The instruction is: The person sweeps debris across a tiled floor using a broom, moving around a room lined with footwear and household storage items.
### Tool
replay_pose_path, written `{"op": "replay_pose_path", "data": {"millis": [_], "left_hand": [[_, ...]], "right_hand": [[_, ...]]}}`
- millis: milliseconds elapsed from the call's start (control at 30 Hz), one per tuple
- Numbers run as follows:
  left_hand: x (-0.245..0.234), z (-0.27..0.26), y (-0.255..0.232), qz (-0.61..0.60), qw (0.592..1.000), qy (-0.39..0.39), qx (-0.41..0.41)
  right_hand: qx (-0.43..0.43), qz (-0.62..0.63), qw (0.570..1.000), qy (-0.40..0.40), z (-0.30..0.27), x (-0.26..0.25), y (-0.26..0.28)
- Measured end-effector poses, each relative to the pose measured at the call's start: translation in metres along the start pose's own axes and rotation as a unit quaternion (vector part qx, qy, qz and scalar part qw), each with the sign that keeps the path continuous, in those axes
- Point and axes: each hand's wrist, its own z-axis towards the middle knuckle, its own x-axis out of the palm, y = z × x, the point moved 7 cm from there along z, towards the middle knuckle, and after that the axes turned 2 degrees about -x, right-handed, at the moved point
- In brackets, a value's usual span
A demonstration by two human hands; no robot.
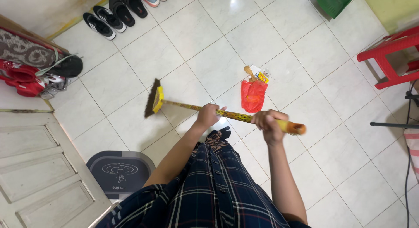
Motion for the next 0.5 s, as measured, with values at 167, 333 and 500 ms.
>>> {"op": "replay_pose_path", "data": {"millis": [167,333,500], "left_hand": [[0.011,-0.044,0.037,0.008,0.997,-0.072,0.038],[0.025,-0.054,-0.002,-0.061,0.996,0.017,0.058],[-0.001,-0.072,-0.082,-0.071,0.987,0.053,0.131]], "right_hand": [[0.016,0.018,0.999,0.022,-0.042,0.042,-0.008],[-0.032,-0.038,0.999,0.004,-0.067,0.066,0.057],[-0.141,-0.049,0.989,0.010,-0.092,0.085,0.130]]}}
